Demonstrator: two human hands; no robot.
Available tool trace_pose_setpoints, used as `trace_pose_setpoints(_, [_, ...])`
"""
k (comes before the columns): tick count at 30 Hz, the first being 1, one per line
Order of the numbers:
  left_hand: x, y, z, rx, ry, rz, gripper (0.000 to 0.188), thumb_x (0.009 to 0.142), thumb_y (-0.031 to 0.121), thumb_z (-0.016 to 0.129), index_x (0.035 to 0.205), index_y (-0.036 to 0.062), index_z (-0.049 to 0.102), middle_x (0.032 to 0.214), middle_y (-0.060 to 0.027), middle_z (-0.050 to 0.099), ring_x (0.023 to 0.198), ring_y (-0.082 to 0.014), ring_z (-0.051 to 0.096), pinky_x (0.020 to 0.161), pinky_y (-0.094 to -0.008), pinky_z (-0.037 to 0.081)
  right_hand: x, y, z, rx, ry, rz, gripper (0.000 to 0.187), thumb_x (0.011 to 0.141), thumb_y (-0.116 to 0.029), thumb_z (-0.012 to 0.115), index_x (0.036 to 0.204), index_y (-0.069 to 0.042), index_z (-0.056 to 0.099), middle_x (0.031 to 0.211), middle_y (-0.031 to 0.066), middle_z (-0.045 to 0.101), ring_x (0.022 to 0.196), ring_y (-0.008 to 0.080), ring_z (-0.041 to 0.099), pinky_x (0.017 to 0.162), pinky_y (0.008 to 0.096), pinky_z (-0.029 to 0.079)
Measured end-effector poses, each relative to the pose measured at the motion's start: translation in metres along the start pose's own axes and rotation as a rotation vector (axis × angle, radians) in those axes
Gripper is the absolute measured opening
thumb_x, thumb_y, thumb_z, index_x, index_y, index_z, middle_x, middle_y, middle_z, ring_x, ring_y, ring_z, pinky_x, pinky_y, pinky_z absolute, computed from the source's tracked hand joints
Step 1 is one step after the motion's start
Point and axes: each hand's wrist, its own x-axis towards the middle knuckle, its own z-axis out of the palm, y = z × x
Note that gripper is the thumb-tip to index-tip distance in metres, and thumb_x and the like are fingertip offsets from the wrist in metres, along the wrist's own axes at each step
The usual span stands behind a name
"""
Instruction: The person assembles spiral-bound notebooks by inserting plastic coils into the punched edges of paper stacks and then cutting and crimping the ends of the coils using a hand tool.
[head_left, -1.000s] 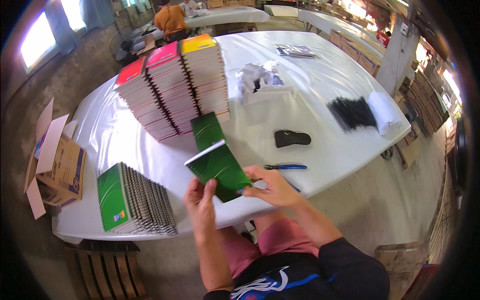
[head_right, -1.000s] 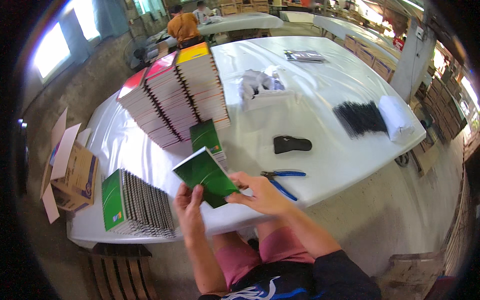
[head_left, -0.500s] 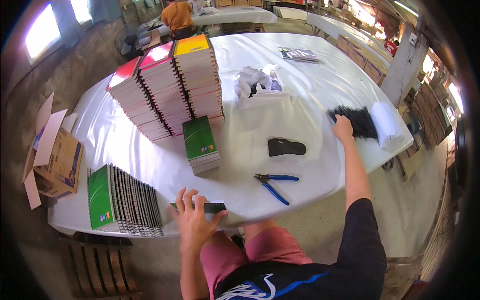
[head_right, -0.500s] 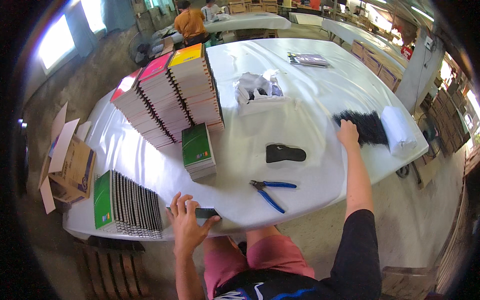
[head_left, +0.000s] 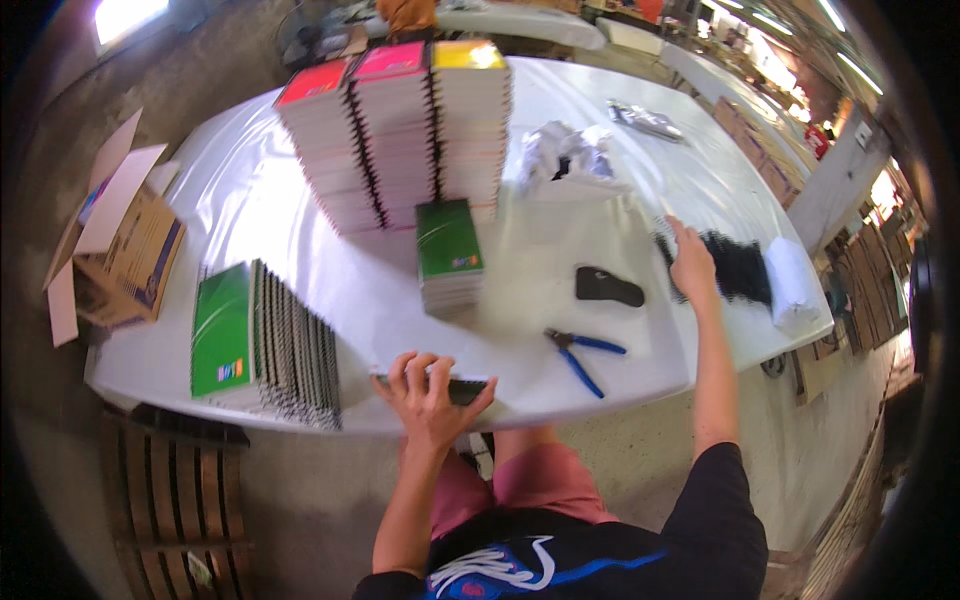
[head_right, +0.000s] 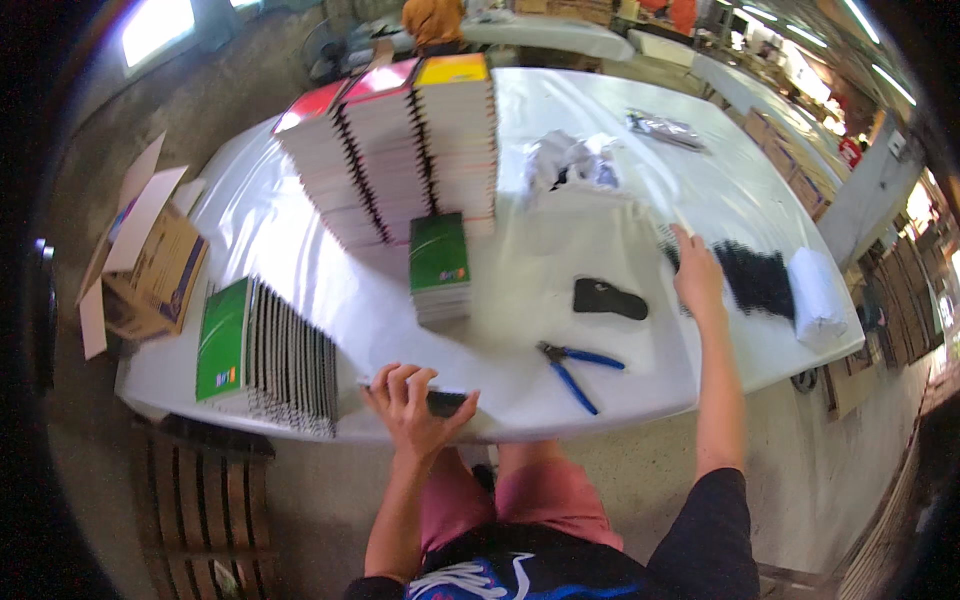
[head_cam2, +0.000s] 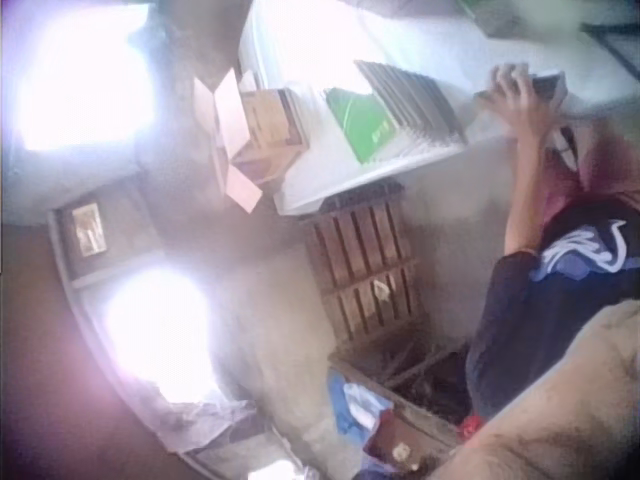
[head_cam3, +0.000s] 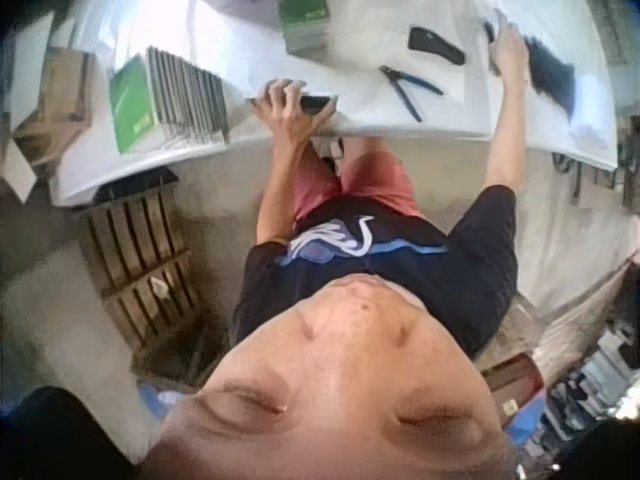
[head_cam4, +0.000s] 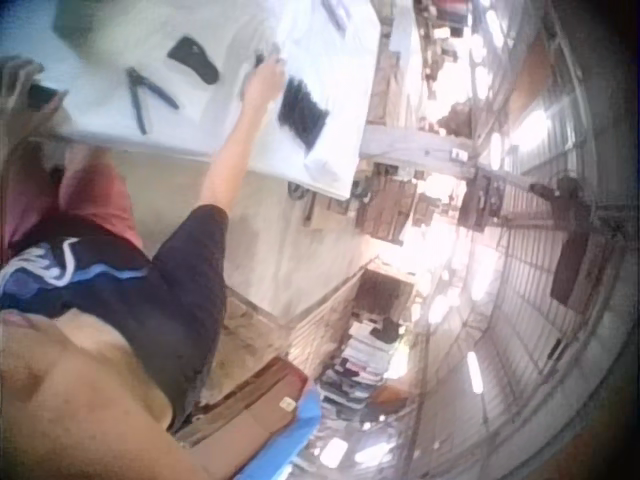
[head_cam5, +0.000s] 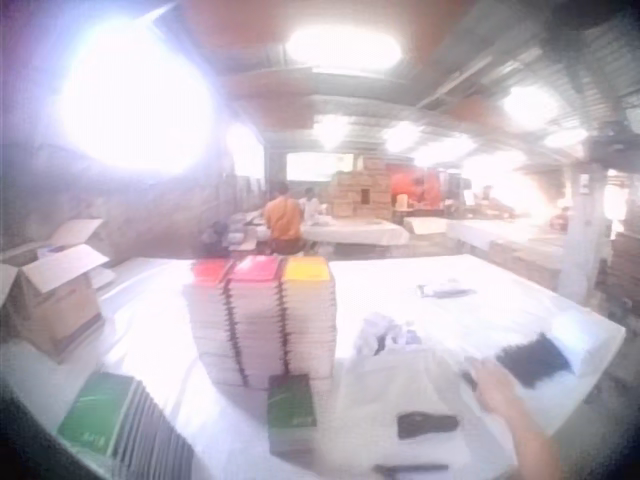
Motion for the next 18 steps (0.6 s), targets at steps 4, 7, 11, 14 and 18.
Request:
trace_pose_setpoints(4, [-0.002,0.004,0.008,-0.031,-0.010,0.017,0.038,0.057,0.040,0.079,0.077,0.0146,0.060,0.091,-0.0016,0.053,0.100,-0.0270,0.047,0.087,-0.0476,0.029,-0.032,-0.052,0.007,0.305,0.029,-0.586,0.058,0.077,0.007,0.048,0.132,-0.012,0.046,0.102,0.0172,0.056,0.093,0.0304,0.058,0.086,0.0413,0.045])
trace_pose_setpoints(7, [-0.002,0.005,0.009,-0.012,0.015,-0.002,0.037,0.057,0.041,0.078,0.078,0.0156,0.061,0.091,-0.0011,0.054,0.100,-0.0266,0.046,0.088,-0.0483,0.028,-0.084,-0.125,-0.010,0.652,-0.512,-0.493,0.041,0.085,-0.003,0.054,0.125,-0.012,0.056,0.101,0.0141,0.058,0.085,0.0253,0.056,0.081,0.0348,0.044])
trace_pose_setpoints(11, [-0.001,0.005,0.008,0.002,0.013,-0.026,0.037,0.057,0.042,0.077,0.080,0.0169,0.062,0.094,-0.0004,0.054,0.101,-0.0264,0.046,0.087,-0.0488,0.028,-0.112,-0.158,0.007,0.976,-0.555,-0.367,0.020,0.086,-0.013,0.064,0.104,-0.008,0.068,0.089,0.0109,0.061,0.077,0.0222,0.058,0.071,0.0308,0.045])
trace_pose_setpoints(14, [-0.001,0.005,0.010,0.009,0.017,-0.038,0.039,0.056,0.044,0.078,0.080,0.0170,0.062,0.095,-0.0002,0.054,0.102,-0.0265,0.045,0.088,-0.0488,0.028,-0.117,-0.164,0.019,1.037,-0.463,-0.365,0.018,0.082,-0.013,0.067,0.099,-0.007,0.070,0.079,0.0088,0.061,0.073,0.0191,0.058,0.068,0.0286,0.046])
trace_pose_setpoints(18, [-0.003,0.003,0.011,0.007,0.004,-0.042,0.041,0.055,0.046,0.078,0.080,0.0171,0.062,0.096,0.0000,0.054,0.102,-0.0262,0.046,0.088,-0.0486,0.028,-0.117,-0.168,0.018,1.019,-0.517,-0.454,0.016,0.082,-0.008,0.067,0.097,-0.007,0.070,0.082,0.0075,0.061,0.076,0.0169,0.059,0.070,0.0278,0.046])
